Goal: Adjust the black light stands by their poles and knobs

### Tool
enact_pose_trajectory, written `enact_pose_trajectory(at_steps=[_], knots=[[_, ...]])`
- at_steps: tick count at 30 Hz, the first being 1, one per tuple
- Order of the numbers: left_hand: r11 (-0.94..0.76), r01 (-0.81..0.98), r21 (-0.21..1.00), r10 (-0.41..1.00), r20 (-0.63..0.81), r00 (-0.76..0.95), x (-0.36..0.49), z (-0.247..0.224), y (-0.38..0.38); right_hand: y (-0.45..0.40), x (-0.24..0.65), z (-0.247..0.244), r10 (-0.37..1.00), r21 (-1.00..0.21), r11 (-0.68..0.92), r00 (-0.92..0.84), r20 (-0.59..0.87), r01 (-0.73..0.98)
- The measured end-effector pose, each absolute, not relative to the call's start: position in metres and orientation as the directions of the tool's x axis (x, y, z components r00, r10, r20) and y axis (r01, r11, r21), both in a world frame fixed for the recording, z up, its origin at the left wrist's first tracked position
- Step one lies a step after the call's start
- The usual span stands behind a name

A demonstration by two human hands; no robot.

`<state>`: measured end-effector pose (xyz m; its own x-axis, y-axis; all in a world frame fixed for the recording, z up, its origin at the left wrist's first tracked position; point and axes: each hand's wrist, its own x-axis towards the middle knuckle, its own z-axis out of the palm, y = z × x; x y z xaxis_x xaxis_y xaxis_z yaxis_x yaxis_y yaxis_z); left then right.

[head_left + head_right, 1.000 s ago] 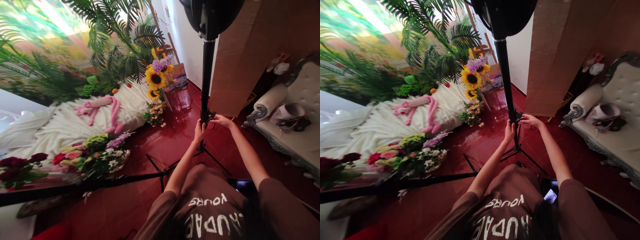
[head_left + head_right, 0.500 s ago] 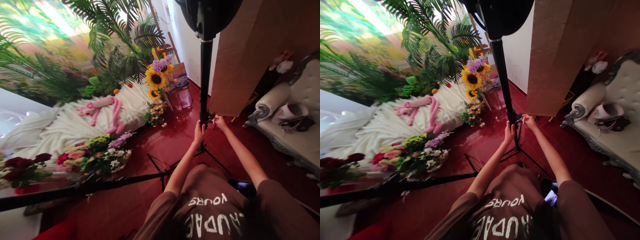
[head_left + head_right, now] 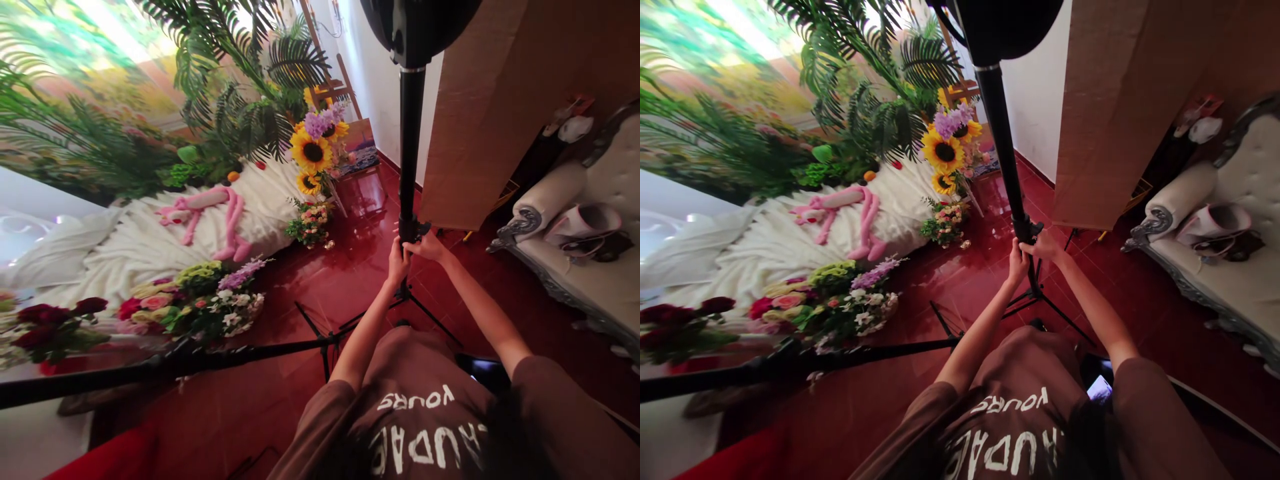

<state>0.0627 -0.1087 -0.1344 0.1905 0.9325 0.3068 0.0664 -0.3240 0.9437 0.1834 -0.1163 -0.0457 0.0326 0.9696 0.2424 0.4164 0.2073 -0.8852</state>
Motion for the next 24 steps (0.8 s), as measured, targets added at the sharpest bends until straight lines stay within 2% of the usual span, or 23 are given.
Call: enact_pose_trajectory(at_steps=[2,5,8,12,15,20,24], knots=[[-0.325,0.043,0.945,0.931,0.312,0.188,0.064,-0.135,-0.108,-0.114,0.172,-0.052,0.973,-0.854,0.177,0.044,0.227,0.490],[-0.326,0.003,0.946,0.928,0.319,0.193,0.065,-0.138,-0.106,-0.110,0.156,-0.063,0.942,-0.815,0.065,0.235,0.241,0.576],[-0.320,-0.008,0.948,0.926,0.314,0.210,0.066,-0.141,-0.104,-0.108,0.143,-0.064,0.882,-0.851,-0.005,0.403,0.243,0.525],[-0.303,0.017,0.953,0.934,0.294,0.201,0.064,-0.141,-0.105,-0.107,0.132,-0.043,0.923,-0.950,0.028,0.356,0.144,0.311],[-0.305,0.051,0.951,0.937,0.289,0.197,0.062,-0.138,-0.107,-0.104,0.129,-0.015,0.941,-0.978,0.055,0.316,0.118,0.201],[-0.295,0.085,0.952,0.937,0.271,0.221,0.060,-0.134,-0.111,-0.090,0.132,0.035,0.934,-0.966,0.170,0.280,0.220,0.194],[-0.297,0.073,0.952,0.938,0.276,0.208,0.061,-0.134,-0.111,-0.084,0.131,0.055,0.928,-0.945,0.232,0.238,0.286,0.232]])
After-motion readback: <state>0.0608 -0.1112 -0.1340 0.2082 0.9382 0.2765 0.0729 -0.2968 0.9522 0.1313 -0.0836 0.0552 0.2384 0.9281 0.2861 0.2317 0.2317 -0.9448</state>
